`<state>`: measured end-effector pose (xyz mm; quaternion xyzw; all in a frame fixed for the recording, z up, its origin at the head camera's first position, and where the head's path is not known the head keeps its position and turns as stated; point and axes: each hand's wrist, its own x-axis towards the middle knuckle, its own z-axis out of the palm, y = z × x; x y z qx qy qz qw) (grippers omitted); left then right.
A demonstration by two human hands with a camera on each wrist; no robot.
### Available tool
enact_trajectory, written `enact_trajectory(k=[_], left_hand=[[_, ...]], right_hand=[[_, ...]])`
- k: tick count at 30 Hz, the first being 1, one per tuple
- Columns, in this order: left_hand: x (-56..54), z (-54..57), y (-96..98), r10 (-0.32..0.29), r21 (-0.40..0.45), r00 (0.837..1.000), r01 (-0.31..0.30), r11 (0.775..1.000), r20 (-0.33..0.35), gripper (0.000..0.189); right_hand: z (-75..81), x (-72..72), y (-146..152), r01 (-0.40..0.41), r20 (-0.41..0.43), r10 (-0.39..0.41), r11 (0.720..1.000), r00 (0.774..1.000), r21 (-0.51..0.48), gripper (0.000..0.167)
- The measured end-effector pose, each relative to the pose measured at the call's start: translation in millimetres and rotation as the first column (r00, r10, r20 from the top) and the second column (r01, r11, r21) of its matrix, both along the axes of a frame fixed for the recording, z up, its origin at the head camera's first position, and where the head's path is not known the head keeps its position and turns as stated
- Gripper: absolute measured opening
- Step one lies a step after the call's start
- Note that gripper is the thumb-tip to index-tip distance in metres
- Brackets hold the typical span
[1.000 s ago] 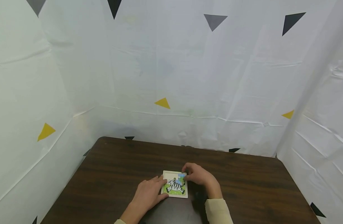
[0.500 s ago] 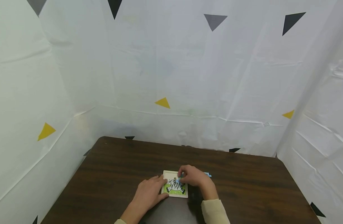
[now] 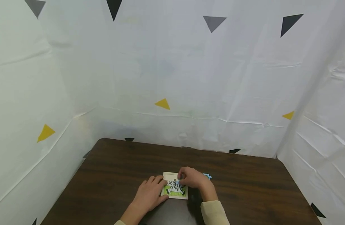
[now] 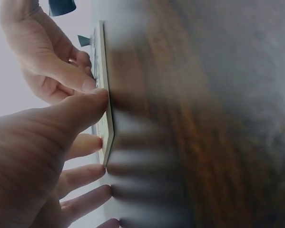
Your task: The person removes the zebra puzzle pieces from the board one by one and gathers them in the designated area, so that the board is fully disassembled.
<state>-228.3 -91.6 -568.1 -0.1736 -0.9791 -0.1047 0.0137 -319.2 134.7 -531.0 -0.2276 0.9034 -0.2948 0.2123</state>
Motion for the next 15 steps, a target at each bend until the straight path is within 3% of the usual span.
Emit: enact_trajectory(k=[3,6,10,15], left_hand=[[-5.5,-1.9,-4.9,-0.020,0.044,0.997,0.017,0.999,0.069,0.058],[-14.0,3.2,-11.9,-0.059,0.140,0.987,0.038,0.989,0.149,0.066],[-26.1,7.3,-18.3,-0.098,0.262,0.965,0.031,0.965,0.245,0.084],[-43.3,-2.8,-19.8,-0.129,0.323,0.932,0.014,0.946,0.339,0.106]], right_hand=[[0.1,-0.4,0,-0.008,0.002,0.008,1.000,1.000,-0.003,0.008],[0.9,-2.8,1,-0.011,-0.005,0.011,1.000,1.000,-0.002,0.009],[0.3,-4.1,1,-0.006,-0.001,0.006,1.000,1.000,-0.005,0.010],[-1.8,-1.8,1,0.000,0.018,0.000,1.000,1.000,-0.008,0.011]])
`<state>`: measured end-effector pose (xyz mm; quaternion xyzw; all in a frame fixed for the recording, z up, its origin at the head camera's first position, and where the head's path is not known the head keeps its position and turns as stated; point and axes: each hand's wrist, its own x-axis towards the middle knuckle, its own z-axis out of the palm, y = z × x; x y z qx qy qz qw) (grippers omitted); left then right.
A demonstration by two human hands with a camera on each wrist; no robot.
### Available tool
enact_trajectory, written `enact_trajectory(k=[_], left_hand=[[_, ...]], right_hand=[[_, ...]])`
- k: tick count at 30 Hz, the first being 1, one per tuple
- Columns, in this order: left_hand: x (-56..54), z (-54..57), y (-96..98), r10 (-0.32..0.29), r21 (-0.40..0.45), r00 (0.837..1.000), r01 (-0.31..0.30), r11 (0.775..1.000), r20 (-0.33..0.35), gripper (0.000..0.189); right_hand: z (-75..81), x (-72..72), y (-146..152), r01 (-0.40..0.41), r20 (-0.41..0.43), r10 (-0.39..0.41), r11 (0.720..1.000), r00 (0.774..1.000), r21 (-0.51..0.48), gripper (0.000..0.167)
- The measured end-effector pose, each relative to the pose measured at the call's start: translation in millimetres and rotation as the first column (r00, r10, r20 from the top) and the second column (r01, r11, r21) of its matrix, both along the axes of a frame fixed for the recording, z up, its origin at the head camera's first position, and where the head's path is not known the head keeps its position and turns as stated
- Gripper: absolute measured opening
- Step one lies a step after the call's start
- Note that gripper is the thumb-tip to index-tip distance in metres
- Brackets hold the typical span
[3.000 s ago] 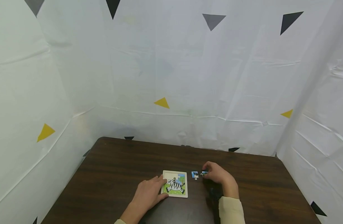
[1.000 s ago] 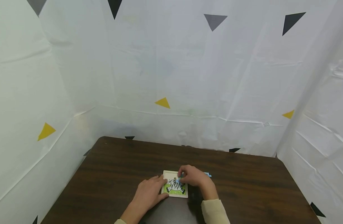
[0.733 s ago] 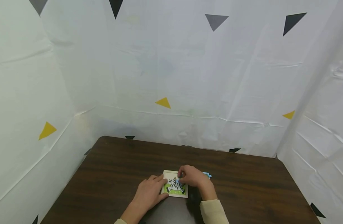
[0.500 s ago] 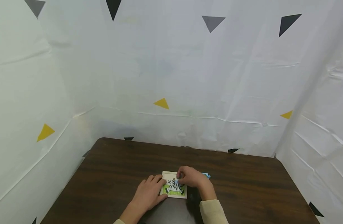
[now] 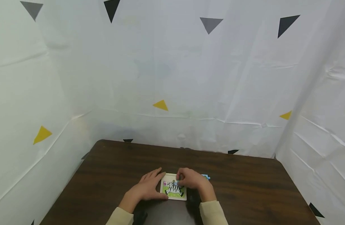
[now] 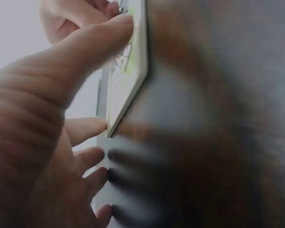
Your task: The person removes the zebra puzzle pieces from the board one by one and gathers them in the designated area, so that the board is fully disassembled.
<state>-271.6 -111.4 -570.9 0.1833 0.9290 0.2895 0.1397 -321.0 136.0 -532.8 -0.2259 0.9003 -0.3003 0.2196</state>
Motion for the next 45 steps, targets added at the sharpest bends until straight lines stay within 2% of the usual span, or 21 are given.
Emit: enact_trajectory(k=[5,8,13,19,26,29,33,38,45], left_hand=[[-16.9,-15.0,-4.2,-0.009,0.035,1.000,0.008,0.999,0.022,0.118],[-20.9,-18.2,-6.5,-0.008,0.078,0.999,0.005,0.997,0.031,0.117],[-16.9,-9.3,-7.6,-0.039,0.100,0.997,0.032,0.994,0.069,0.117],[-10.0,1.7,-7.9,-0.063,0.076,0.996,0.058,0.995,0.059,0.121],[-15.3,-17.0,-11.2,-0.074,0.104,0.997,0.073,0.992,0.010,0.122],[-12.5,-12.5,-11.5,-0.071,0.139,0.997,0.065,0.988,0.036,0.123],[-8.7,-5.6,-11.1,-0.069,0.140,0.996,0.061,0.988,0.054,0.120],[-8.1,-6.9,-9.0,-0.059,0.112,0.997,0.053,0.992,0.046,0.117],[-8.1,-6.4,-9.8,-0.055,0.122,0.997,0.049,0.991,0.050,0.119]], right_hand=[[-0.4,-0.3,-1,-0.005,-0.010,0.005,1.000,1.000,0.012,0.010],[-0.1,-1.4,-2,-0.007,-0.008,0.007,1.000,1.000,0.018,0.010],[0.9,-1.6,-3,-0.007,-0.001,0.007,0.999,1.000,0.045,0.010],[1.3,0.8,-2,-0.019,0.001,0.019,1.000,1.000,0.024,0.010],[2.1,0.7,-2,-0.013,-0.013,0.014,1.000,1.000,0.014,0.010],[0.9,0.1,-1,-0.012,-0.013,0.012,1.000,1.000,0.013,0.008],[-1.6,-1.6,0,-0.014,-0.018,0.014,1.000,1.000,0.006,0.006],[-3.9,-2.2,3,-0.017,-0.006,0.017,1.000,1.000,-0.026,0.005],[2.1,-1.1,4,-0.013,-0.028,0.011,0.998,1.000,-0.068,0.004]])
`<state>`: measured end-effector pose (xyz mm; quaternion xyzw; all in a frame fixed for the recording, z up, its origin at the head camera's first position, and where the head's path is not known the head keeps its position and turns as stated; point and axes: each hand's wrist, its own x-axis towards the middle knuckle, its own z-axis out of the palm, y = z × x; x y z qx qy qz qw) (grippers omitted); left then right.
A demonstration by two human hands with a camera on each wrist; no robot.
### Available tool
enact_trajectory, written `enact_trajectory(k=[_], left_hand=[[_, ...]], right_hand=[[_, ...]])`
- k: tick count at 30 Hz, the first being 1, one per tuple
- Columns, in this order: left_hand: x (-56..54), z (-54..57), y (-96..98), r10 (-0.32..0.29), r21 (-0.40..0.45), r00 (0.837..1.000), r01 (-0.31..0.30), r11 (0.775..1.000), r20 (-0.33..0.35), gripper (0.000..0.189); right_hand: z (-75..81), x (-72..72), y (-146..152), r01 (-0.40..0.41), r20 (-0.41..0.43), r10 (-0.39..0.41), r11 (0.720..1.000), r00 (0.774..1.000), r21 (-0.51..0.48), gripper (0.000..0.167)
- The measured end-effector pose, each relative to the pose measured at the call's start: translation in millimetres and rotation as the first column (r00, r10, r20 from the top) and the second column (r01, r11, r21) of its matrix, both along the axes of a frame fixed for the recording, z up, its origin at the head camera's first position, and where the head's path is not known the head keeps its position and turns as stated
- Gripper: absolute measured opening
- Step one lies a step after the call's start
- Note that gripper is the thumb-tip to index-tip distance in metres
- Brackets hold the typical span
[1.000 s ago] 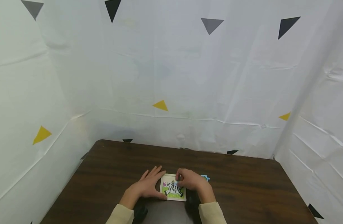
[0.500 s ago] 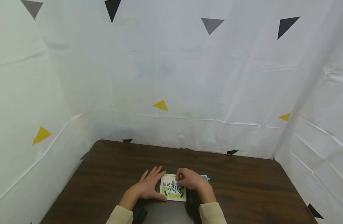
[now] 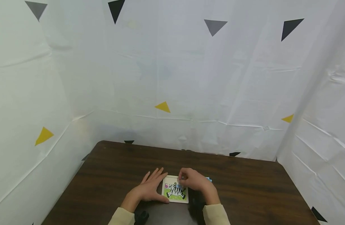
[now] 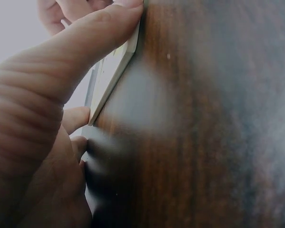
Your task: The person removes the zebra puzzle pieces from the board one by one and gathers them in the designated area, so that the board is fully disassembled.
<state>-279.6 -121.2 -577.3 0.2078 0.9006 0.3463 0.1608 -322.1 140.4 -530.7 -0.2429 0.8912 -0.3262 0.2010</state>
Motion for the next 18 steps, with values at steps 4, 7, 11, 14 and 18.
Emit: enact_trajectory(k=[4,7,11,14,18], left_hand=[[0.5,0.4,1.1,0.007,-0.004,1.000,-0.007,1.000,-0.009,0.118],[-0.3,-1.6,1.1,0.009,-0.011,1.000,-0.009,1.000,-0.014,0.117],[-1.0,-3.3,1.2,0.010,-0.012,1.000,-0.010,1.000,-0.014,0.118],[-0.3,-2.8,1.8,0.015,-0.014,1.000,-0.016,1.000,-0.015,0.118],[0.9,-1.4,2.8,0.024,-0.012,1.000,-0.024,1.000,-0.018,0.117]], right_hand=[[1.4,-0.4,2,-0.001,-0.007,0.000,1.000,1.000,-0.029,0.003],[3.0,-0.7,3,-0.002,0.001,0.002,0.999,1.000,-0.048,0.004],[8.1,-1.2,5,-0.007,-0.017,0.006,0.998,1.000,-0.057,0.004],[12.6,-1.6,6,-0.007,-0.058,0.004,0.999,0.998,-0.051,0.005],[16.4,-0.9,10,0.001,-0.115,-0.004,1.000,0.993,-0.030,0.008]])
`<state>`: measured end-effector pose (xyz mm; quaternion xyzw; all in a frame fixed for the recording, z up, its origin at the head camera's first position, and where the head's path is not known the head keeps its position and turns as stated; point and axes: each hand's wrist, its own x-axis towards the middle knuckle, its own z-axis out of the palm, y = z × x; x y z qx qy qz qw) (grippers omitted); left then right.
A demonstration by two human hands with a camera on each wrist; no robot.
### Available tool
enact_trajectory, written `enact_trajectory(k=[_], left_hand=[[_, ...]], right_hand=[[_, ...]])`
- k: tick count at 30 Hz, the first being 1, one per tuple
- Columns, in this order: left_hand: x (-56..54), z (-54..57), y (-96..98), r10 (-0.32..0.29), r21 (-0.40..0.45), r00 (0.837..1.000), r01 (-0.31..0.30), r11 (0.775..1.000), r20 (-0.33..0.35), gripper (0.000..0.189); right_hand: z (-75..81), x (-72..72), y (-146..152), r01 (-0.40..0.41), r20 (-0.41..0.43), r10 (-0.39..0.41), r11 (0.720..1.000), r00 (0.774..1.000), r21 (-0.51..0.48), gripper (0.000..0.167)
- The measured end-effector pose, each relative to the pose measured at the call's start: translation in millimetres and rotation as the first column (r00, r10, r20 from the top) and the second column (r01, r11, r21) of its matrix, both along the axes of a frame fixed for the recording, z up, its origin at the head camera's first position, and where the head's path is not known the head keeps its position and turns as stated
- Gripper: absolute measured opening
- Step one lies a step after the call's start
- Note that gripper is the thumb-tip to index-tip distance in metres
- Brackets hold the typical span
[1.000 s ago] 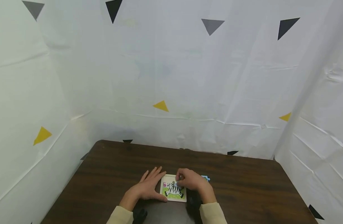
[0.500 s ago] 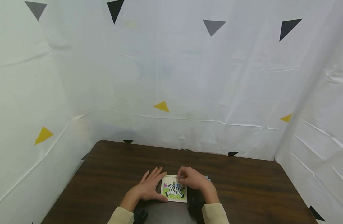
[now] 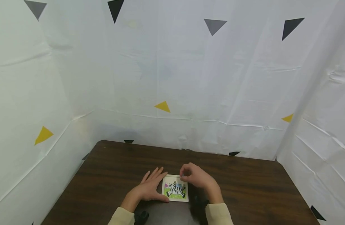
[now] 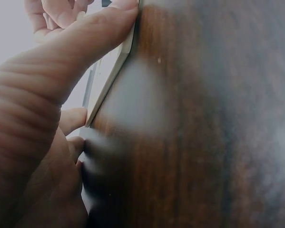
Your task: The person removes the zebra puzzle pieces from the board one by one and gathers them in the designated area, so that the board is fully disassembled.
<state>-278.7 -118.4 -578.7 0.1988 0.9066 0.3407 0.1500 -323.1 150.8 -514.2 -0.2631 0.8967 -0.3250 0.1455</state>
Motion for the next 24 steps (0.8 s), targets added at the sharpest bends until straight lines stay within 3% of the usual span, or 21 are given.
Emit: enact_trajectory(k=[4,10,19,24], left_hand=[[0.1,0.0,0.6,0.001,0.007,1.000,-0.001,1.000,0.002,0.117],[-0.3,-2.9,0.4,0.002,0.004,1.000,-0.002,1.000,0.003,0.117],[-0.3,-4.5,0.7,0.015,0.002,1.000,-0.015,1.000,-0.005,0.118],[-0.6,-4.0,0.7,0.013,0.007,1.000,-0.013,1.000,-0.011,0.118]], right_hand=[[2.6,0.3,5,0.010,-0.027,-0.009,1.000,1.000,0.008,0.008],[6.5,1.0,11,0.023,0.012,-0.023,1.000,1.000,-0.020,0.006],[12.4,4.0,19,0.169,0.060,-0.168,0.985,0.984,-0.024,0.031],[13.8,2.5,27,0.167,0.049,-0.166,0.986,0.985,-0.008,0.031]])
